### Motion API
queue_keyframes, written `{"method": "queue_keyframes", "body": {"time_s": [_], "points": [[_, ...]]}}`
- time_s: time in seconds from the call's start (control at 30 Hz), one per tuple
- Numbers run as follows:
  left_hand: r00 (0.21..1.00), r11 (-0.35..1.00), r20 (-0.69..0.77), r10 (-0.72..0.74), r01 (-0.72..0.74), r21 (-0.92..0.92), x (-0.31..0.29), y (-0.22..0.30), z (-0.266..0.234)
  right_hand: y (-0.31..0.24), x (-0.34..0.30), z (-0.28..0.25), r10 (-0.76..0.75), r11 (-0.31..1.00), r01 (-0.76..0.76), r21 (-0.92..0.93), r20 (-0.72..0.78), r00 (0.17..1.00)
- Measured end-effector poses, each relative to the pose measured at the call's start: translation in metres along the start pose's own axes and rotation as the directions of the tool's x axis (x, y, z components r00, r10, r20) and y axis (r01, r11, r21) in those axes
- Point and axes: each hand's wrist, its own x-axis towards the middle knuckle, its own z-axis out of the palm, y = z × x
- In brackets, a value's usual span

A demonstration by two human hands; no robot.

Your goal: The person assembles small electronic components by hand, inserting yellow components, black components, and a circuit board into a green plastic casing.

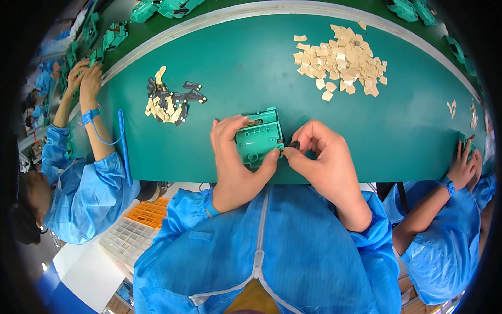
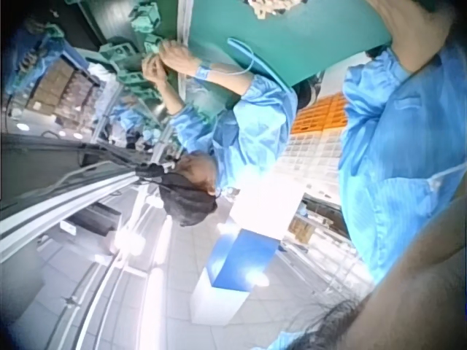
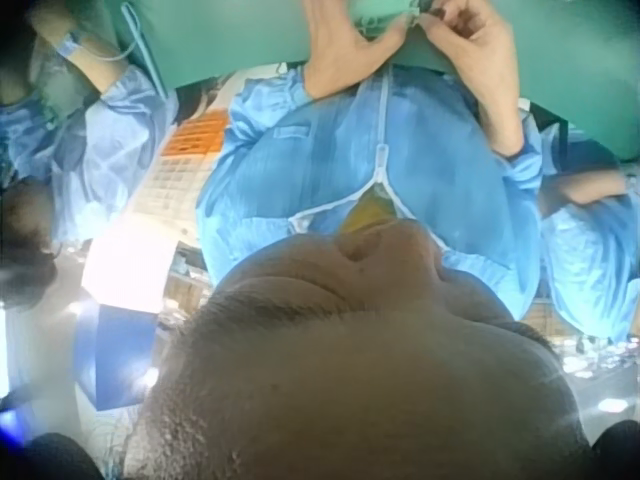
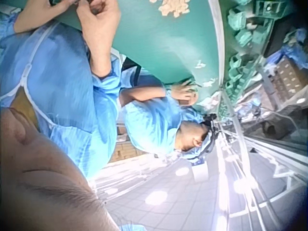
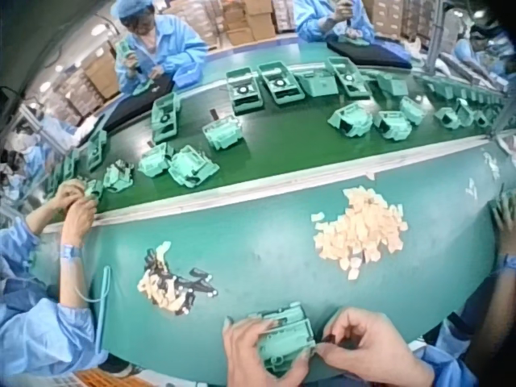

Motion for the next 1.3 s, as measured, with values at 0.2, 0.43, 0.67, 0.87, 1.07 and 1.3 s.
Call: {"method": "queue_keyframes", "body": {"time_s": [0.2, 0.43, 0.67, 0.87, 1.07, 1.3], "points": [[0.999, 0.995, -0.041, 0.037, -0.04, -0.091, 0.004, 0.008, -0.009, 0.003, 0.001, -0.003, -0.035, 0.999, 0.035, -0.007, 0.028, 0.999], [0.943, 0.917, 0.295, 0.158, -0.25, 0.311, 0.021, 0.035, -0.026, 0.006, 0.002, -0.003, -0.069, 0.998, 0.068, 0.014, 0.014, 0.998], [0.902, 0.888, 0.391, 0.185, -0.324, 0.328, 0.037, 0.036, -0.034, 0.002, 0.001, -0.01, -0.091, 0.996, 0.091, 0.006, 0.062, 0.994], [0.943, 0.984, 0.285, 0.172, -0.175, -0.016, 0.03, 0.025, -0.037, -0.01, -0.004, -0.019, -0.231, 0.968, 0.238, -0.078, 0.089, 0.969], [0.945, 0.927, 0.296, 0.141, -0.021, -0.374, 0.016, 0.002, -0.028, -0.012, -0.013, -0.014, -0.184, 0.981, 0.172, 0.092, 0.135, 0.974], [0.933, 0.905, 0.291, 0.211, -0.075, -0.419, 0.016, -0.003, -0.029, -0.022, -0.019, -0.006, -0.119, 0.993, 0.116, 0.024, 0.126, 0.985]]}}
